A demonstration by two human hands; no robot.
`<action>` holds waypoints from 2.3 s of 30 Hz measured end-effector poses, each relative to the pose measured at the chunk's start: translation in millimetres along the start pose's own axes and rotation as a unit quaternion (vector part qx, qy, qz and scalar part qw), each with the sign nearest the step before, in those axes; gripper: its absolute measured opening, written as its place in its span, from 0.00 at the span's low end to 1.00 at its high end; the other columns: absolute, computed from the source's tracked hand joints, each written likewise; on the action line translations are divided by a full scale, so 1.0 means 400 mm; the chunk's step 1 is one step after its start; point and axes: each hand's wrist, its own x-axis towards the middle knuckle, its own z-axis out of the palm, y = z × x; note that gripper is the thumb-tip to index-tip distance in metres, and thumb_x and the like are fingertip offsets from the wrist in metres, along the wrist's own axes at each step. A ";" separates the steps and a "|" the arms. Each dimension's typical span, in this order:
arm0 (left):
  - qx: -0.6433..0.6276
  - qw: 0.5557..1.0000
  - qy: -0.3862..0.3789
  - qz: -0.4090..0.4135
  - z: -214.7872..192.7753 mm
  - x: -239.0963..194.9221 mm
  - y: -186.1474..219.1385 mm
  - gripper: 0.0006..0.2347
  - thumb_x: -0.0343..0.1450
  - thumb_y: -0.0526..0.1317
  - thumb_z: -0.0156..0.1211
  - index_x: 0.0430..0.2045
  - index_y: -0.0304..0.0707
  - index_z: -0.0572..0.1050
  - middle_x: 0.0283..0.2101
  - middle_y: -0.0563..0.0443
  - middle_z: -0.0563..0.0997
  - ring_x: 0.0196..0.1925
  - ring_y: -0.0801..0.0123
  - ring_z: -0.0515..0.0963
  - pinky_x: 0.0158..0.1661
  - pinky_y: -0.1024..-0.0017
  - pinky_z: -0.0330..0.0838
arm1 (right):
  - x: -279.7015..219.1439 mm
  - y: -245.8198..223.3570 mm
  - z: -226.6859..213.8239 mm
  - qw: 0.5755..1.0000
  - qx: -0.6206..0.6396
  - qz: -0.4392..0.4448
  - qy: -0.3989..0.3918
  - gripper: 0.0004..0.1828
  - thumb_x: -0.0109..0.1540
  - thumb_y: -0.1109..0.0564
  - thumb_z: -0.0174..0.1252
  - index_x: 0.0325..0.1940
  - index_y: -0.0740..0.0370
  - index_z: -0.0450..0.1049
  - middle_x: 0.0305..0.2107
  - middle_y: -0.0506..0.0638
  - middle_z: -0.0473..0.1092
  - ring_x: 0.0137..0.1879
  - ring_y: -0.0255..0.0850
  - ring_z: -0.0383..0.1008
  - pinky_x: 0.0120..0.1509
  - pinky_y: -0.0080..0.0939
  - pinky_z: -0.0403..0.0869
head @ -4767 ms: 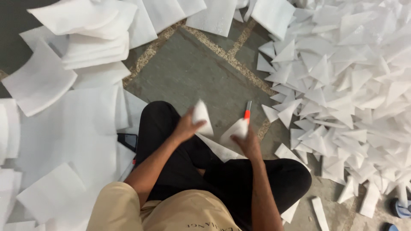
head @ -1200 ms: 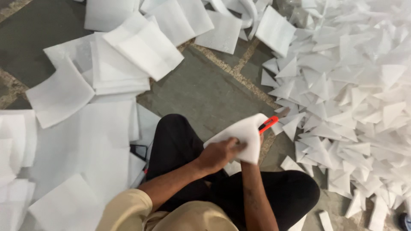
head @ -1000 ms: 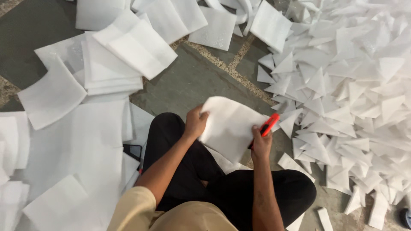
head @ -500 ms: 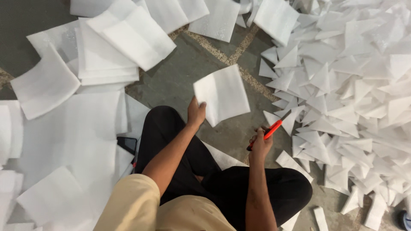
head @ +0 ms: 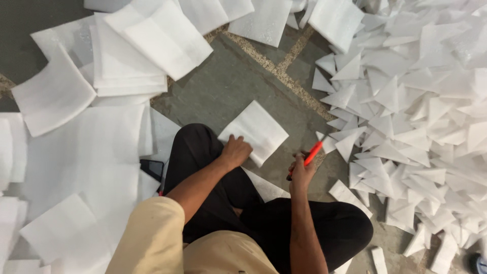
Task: The person sits on the floor and uses a utility knife to cut square white foam sheets into smaller pieces. They repeatedly pick up a sheet, cut it, and place the cut pieces aside, working through a stack of foam sheets.
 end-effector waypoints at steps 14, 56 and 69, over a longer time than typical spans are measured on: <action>0.024 0.988 0.141 -0.067 0.139 0.124 -0.066 0.29 0.71 0.37 0.59 0.72 0.44 0.62 0.80 0.41 0.54 0.72 0.52 0.61 0.58 0.42 0.62 | -0.075 -0.034 0.067 0.967 -0.205 0.093 -0.121 0.27 0.65 0.57 0.54 0.68 0.65 0.63 0.35 0.53 0.72 0.24 0.32 0.63 0.22 0.34 0.61; 0.108 0.977 0.183 -0.017 0.089 0.087 0.006 0.25 0.62 0.39 0.60 0.58 0.44 0.72 0.65 0.48 0.68 0.67 0.52 0.63 0.58 0.40 0.61 | 0.035 0.248 0.001 0.941 -0.296 -0.075 -0.145 0.21 0.65 0.60 0.55 0.62 0.66 0.66 0.47 0.57 0.73 0.44 0.39 0.72 0.48 0.39 0.72; 0.051 0.993 0.068 0.078 0.006 0.233 -0.141 0.15 0.76 0.38 0.49 0.58 0.53 0.71 0.75 0.54 0.56 0.77 0.47 0.52 0.67 0.23 0.44 | 0.008 0.178 0.026 0.979 -0.162 0.059 -0.112 0.24 0.64 0.59 0.50 0.65 0.60 0.60 0.58 0.54 0.69 0.52 0.41 0.76 0.48 0.41 0.74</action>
